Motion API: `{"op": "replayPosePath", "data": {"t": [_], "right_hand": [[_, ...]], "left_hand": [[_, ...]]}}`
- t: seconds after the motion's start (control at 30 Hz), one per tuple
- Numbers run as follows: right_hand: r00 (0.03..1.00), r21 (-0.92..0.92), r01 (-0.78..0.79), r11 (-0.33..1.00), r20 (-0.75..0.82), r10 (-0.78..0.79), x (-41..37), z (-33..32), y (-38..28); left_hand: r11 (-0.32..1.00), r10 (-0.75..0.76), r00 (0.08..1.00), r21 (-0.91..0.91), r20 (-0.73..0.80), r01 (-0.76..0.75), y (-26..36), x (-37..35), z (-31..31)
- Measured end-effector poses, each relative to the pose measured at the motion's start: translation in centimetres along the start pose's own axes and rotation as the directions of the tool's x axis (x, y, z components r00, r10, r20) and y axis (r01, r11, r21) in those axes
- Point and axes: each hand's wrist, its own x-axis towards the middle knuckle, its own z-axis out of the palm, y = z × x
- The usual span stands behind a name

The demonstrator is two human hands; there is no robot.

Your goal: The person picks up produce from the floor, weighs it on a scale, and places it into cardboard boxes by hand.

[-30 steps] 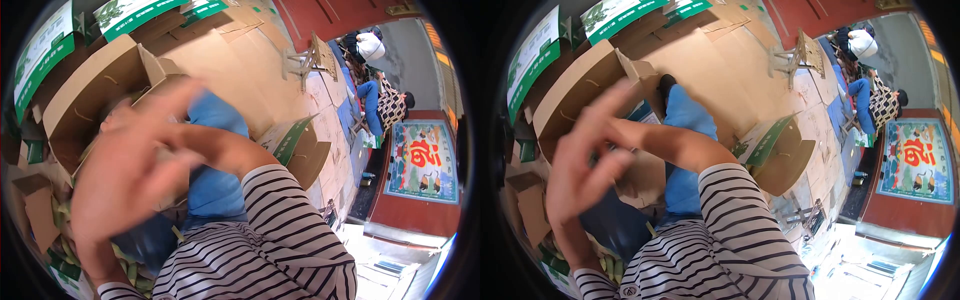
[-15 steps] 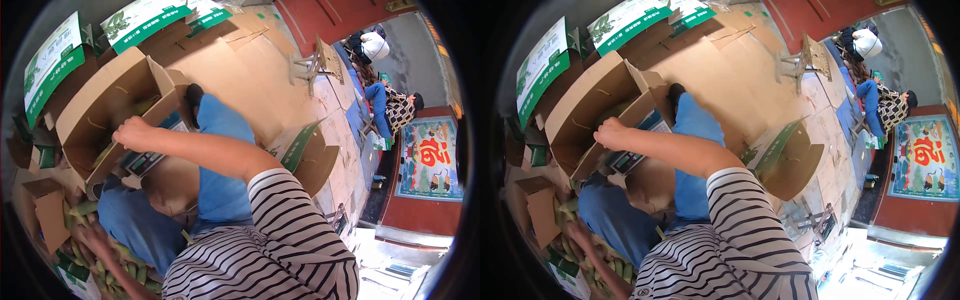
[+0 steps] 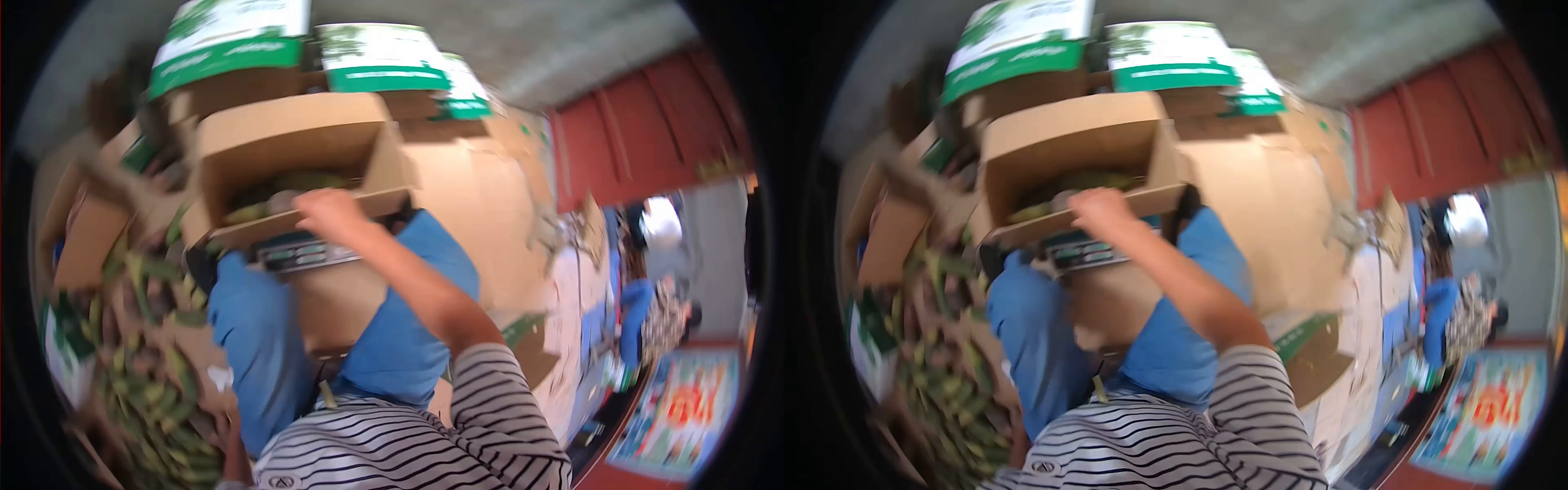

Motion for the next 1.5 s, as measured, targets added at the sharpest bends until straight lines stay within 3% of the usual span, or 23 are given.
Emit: {"op": "replayPosePath", "data": {"t": [0.13, 0.2, 0.23, 0.27, 0.33, 0.43, 0.5, 0.6, 0.7, 0.73, 0.83, 0.93, 1.03, 1.07, 1.17, 1.2, 1.3, 1.4, 1.43, 1.5], "right_hand": [[0.987, 0.015, -0.073, 0.997, 0.148, 0.07, -0.1, -1.1, -0.5], [0.996, 0.086, -0.015, 0.996, 0.092, 0.007, -0.1, -0.9, -0.7], [0.997, 0.123, -0.024, 0.992, 0.073, 0.015, -0.1, -0.6, -0.8], [0.999, 0.083, -0.007, 0.997, 0.045, 0.004, -0.1, -0.5, -1.1], [0.987, 0.1, -0.09, 0.991, 0.143, 0.075, 0.3, -0.6, -1.6], [0.995, 0.054, -0.052, 0.997, 0.083, 0.048, 0.3, 0.0, -1.7], [0.986, 0.071, -0.125, 0.99, 0.117, 0.116, 0.2, 0.1, -2.3], [0.994, 0.141, -0.089, 0.986, 0.069, 0.08, 0.0, 0.4, -2.2], [0.976, 0.317, -0.196, 0.928, 0.158, 0.152, 0.0, 0.0, -3.1], [0.965, 0.205, -0.203, 0.958, 0.205, 0.161, 0.1, -0.2, -3.7], [0.969, 0.203, -0.163, 0.966, 0.214, 0.119, 0.3, 0.0, -2.2], [0.96, 0.275, -0.21, 0.938, 0.241, 0.144, 0.4, 0.2, -2.4], [0.954, 0.3, -0.222, 0.928, 0.265, 0.142, 0.2, 0.0, -2.7], [0.954, 0.308, -0.218, 0.926, 0.269, 0.135, 0.1, -0.2, -2.9], [0.942, 0.291, -0.238, 0.927, 0.3, 0.148, 0.4, -0.1, -1.5], [0.947, 0.286, -0.218, 0.933, 0.295, 0.13, 0.4, -0.1, -1.2], [0.953, 0.295, -0.199, 0.934, 0.282, 0.114, 0.5, 0.3, -0.1], [0.95, 0.306, -0.234, 0.923, 0.272, 0.15, 0.6, 0.7, 0.6], [0.952, 0.282, -0.219, 0.934, 0.271, 0.141, 0.5, 0.5, -0.1], [0.956, 0.324, -0.204, 0.924, 0.27, 0.116, 0.3, 0.4, -0.8]], "left_hand": [[0.985, -0.002, 0.998, -0.171, -0.067, -0.01, -5.0, -1.5, 5.5], [0.98, 0.033, 0.98, -0.185, -0.198, -0.07, -7.3, -2.0, 9.5], [0.964, -0.142, 0.989, -0.234, -0.05, 0.126, -4.4, -3.8, 7.4], [0.964, -0.141, 0.988, -0.237, -0.066, 0.122, -3.2, -4.8, 6.5], [0.9, -0.318, 0.939, -0.353, -0.127, 0.257, -4.0, -6.0, 8.1], [0.84, -0.492, 0.864, -0.318, -0.105, 0.439, -5.0, -8.3, 9.6], [0.772, -0.614, 0.781, -0.296, -0.114, 0.563, -4.4, -10.6, 8.2], [0.804, -0.591, 0.656, -0.272, -0.469, 0.529, -5.7, -12.7, 7.9], [0.753, -0.592, 0.504, -0.207, -0.629, 0.625, -8.3, -14.7, 5.4], [0.732, -0.576, 0.432, -0.202, -0.694, 0.651, -9.5, -15.3, 4.9], [0.521, -0.787, 0.225, -0.424, -0.575, 0.741, -15.2, -17.1, 5.1], [0.318, -0.923, 0.353, -0.814, -0.15, 0.486, -23.2, -18.0, 7.1], [-0.13, -0.925, 0.327, -0.971, 0.191, 0.199, -22.7, -16.9, 6.4], [-0.226, -0.945, 0.191, -0.954, 0.264, 0.198, -23.1, -15.8, 6.8], [-0.366, -0.931, 0.034, -0.928, 0.365, -0.063, -24.6, -13.3, 8.3], [-0.373, -0.926, -0.007, -0.92, 0.377, -0.122, -22.9, -13.2, 7.1], [-0.272, -0.958, 0.176, -0.908, 0.225, -0.319, -23.0, -12.2, 9.5], [0.202, -0.979, 0.047, -0.969, -0.198, 0.145, -21.3, -9.6, 12.7], [0.175, -0.981, 0.118, -0.969, -0.156, 0.173, -17.1, -9.6, 9.8], [0.217, -0.942, 0.284, -0.97, -0.178, 0.11, -14.3, -6.4, 10.3]]}}
